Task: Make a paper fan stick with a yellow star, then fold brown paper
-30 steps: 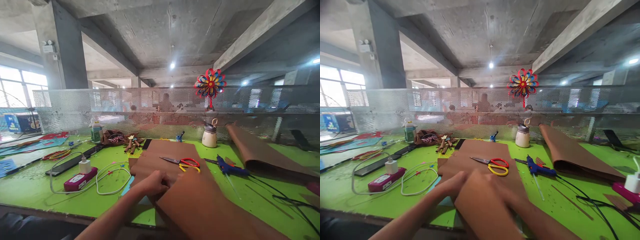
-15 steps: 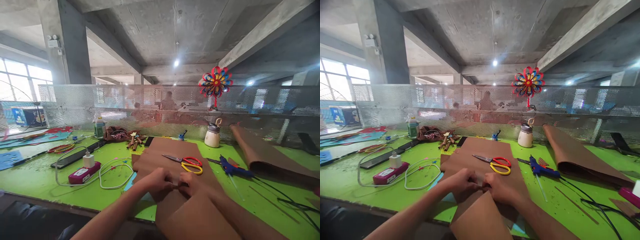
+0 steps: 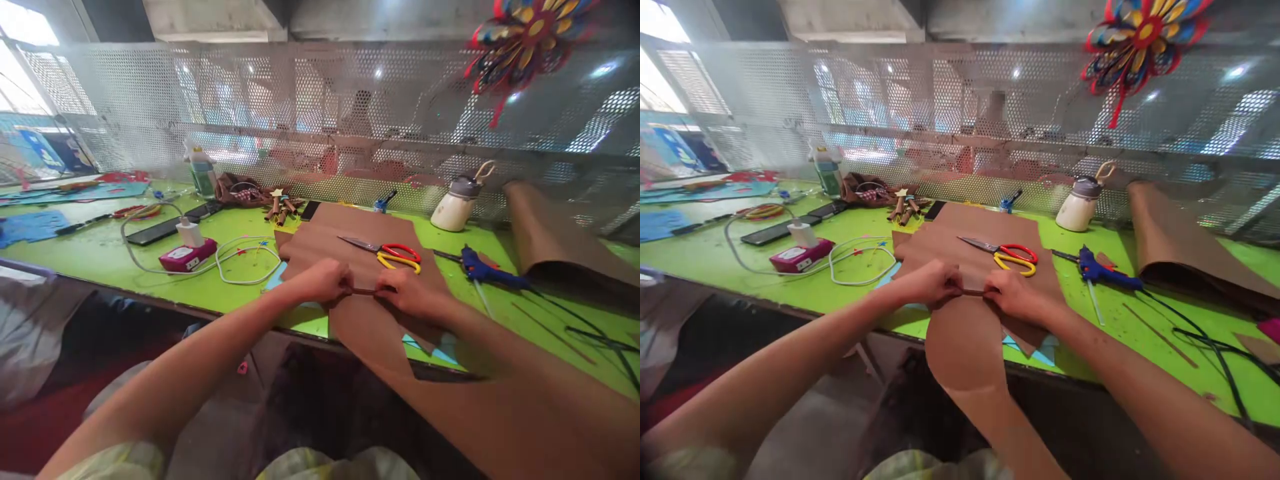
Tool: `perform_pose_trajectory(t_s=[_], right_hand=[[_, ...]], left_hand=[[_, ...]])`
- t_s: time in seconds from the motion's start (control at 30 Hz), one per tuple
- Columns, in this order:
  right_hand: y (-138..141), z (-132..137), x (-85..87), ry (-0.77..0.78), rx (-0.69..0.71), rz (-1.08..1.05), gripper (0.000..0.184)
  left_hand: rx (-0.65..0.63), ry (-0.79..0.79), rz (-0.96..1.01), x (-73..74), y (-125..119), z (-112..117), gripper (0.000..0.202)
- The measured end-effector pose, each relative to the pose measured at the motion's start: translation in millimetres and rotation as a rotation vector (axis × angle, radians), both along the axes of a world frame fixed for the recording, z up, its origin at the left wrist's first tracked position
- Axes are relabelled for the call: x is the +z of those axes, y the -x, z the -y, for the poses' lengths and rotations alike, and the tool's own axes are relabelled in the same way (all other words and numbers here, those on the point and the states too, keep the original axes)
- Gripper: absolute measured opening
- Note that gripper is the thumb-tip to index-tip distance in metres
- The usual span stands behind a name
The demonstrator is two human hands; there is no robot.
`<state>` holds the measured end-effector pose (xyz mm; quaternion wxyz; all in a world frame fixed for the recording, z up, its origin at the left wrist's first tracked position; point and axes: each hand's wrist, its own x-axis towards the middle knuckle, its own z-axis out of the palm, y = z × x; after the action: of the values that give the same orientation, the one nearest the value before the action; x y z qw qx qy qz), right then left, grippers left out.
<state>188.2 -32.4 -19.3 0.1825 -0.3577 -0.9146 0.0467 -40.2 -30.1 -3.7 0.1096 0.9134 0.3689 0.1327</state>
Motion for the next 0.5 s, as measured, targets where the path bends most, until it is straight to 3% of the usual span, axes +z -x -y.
perform_pose_trajectory(t_s=[0.37, 0.5], right_hand=[[8.7, 14.3, -0.9, -0.044, -0.038, -0.034, 0.009], [16.7, 14.2, -2.0, -0.101, -0.030, -0.012, 0.012]], left_hand=[[0.075, 0.023, -0.034, 8.3, -5.7, 5.7, 0.015], [0.135, -0.069, -0.043, 4.1, -8.3, 8.6, 0.024]])
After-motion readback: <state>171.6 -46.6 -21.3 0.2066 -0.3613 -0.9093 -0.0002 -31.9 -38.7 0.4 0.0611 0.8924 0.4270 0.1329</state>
